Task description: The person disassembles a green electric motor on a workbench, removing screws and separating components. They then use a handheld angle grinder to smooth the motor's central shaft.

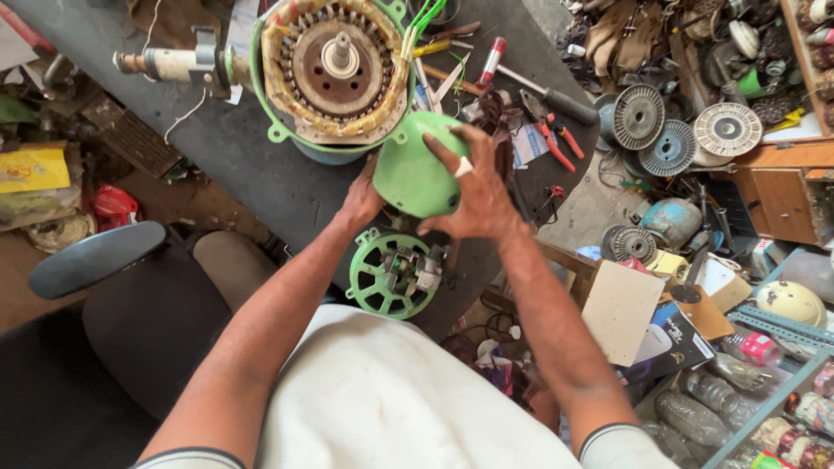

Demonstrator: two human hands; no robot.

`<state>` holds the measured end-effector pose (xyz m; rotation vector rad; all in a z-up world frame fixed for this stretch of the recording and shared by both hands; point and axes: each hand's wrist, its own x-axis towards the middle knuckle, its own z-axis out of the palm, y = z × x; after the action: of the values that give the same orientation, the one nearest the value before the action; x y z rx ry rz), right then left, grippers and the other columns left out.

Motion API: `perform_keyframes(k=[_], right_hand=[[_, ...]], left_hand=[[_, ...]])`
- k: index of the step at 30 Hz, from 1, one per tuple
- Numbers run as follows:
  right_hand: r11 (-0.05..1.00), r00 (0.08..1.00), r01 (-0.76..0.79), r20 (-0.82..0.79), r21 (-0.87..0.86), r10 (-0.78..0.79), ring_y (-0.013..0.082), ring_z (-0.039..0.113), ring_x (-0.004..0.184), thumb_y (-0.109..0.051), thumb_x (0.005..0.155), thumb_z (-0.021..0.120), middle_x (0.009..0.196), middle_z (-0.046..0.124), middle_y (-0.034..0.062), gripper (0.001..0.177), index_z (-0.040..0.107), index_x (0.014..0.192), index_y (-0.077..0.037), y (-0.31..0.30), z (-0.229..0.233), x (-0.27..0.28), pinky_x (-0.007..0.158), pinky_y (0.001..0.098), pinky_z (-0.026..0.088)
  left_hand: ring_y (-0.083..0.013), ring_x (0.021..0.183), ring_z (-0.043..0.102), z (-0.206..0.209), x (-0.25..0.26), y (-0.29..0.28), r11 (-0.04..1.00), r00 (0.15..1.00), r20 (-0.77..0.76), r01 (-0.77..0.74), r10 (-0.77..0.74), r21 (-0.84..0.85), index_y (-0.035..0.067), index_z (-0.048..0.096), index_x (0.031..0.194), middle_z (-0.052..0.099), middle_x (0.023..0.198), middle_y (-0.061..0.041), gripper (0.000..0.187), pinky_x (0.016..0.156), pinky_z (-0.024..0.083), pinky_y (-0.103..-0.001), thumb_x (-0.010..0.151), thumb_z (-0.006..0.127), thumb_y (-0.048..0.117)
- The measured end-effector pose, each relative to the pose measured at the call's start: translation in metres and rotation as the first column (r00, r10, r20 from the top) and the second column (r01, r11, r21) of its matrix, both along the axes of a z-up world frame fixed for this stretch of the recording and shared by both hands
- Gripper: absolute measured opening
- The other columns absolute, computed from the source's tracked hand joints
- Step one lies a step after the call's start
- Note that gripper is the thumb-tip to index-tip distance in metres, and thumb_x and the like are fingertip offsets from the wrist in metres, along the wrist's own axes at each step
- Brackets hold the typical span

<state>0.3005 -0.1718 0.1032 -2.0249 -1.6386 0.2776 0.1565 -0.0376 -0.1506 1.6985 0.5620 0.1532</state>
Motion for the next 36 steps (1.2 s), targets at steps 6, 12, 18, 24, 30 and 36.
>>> perform_keyframes(k=[6,12,18,24,30,36], right_hand=[[1.0,0.999,-0.014,0.049,0.012,0.013,0.0433,0.042,0.138,-0.038,0.06,0.089,0.145,0.038,0.0233,0.1,0.053,0.152,-0.02,0.002,-0.015,0.018,0.119,0.0476,0.042],[0.903,0.738,0.391,-0.646,0.177,-0.194,0.0276,0.054,0.14,-0.018,0.073,0.074,0.148,0.054,0.014,0.086,0.047,0.153,-0.003,-0.006,-0.039,0.045,0.126,0.0379,0.042],[0.693,0.286,0.72,-0.926,0.039,-0.245,0.0315,0.053,0.132,-0.025,0.076,0.07,0.141,0.053,0.0143,0.075,0.049,0.146,-0.009,-0.034,-0.038,0.064,0.106,0.0532,0.054],[0.518,-0.035,0.84,-0.969,-0.162,-0.246,0.0386,0.052,0.129,-0.029,0.072,0.067,0.137,0.054,0.0109,0.073,0.053,0.142,-0.016,-0.033,-0.03,0.081,0.088,0.0701,0.057],[0.518,-0.309,0.79,-0.943,-0.329,-0.127,0.0388,0.055,0.126,-0.039,0.073,0.064,0.139,0.055,0.0115,0.069,0.055,0.138,-0.017,-0.006,-0.044,0.118,0.088,0.0752,0.052],[0.591,-0.392,0.651,-0.878,-0.476,-0.275,0.0391,0.06,0.125,-0.039,0.076,0.064,0.14,0.057,0.0143,0.069,0.053,0.141,-0.016,0.036,-0.096,0.152,0.091,0.0674,0.054]], left_hand=[[-0.0388,0.158,0.03,0.012,0.005,-0.001,0.999,0.998,0.033,-0.044,0.045,-0.032,0.012,0.039,0.16,0.041,0.166,-0.017,0.057,0.131,0.022,-0.042,0.11,0.037,0.04],[-0.0393,0.155,0.026,0.061,-0.002,0.011,0.988,0.992,-0.127,-0.017,-0.003,-0.153,0.011,0.022,0.163,0.032,0.165,-0.02,0.075,0.12,0.028,-0.042,0.106,0.045,0.054],[-0.0328,0.145,0.044,0.066,-0.011,0.018,0.888,0.994,-0.098,-0.08,0.039,-0.453,0.011,0.018,0.161,0.035,0.162,-0.015,0.084,0.108,0.041,-0.039,0.097,0.047,0.056],[-0.026,0.145,0.044,0.054,-0.014,0.017,0.979,1.0,-0.019,-0.018,0.014,-0.204,0.003,0.035,0.159,0.048,0.157,-0.022,0.069,0.115,0.036,-0.036,0.108,0.043,0.049],[-0.0239,0.12,0.058,0.081,-0.016,0.021,0.937,0.997,-0.08,-0.049,0.023,-0.346,0.007,0.036,0.157,0.059,0.144,-0.017,0.071,0.1,0.047,-0.033,0.102,0.044,0.051],[-0.0273,0.117,0.057,0.105,-0.011,0.026,0.925,0.988,-0.154,-0.061,0.003,-0.374,0.01,0.035,0.159,0.06,0.141,-0.017,0.074,0.1,0.046,-0.034,0.101,0.044,0.054]])
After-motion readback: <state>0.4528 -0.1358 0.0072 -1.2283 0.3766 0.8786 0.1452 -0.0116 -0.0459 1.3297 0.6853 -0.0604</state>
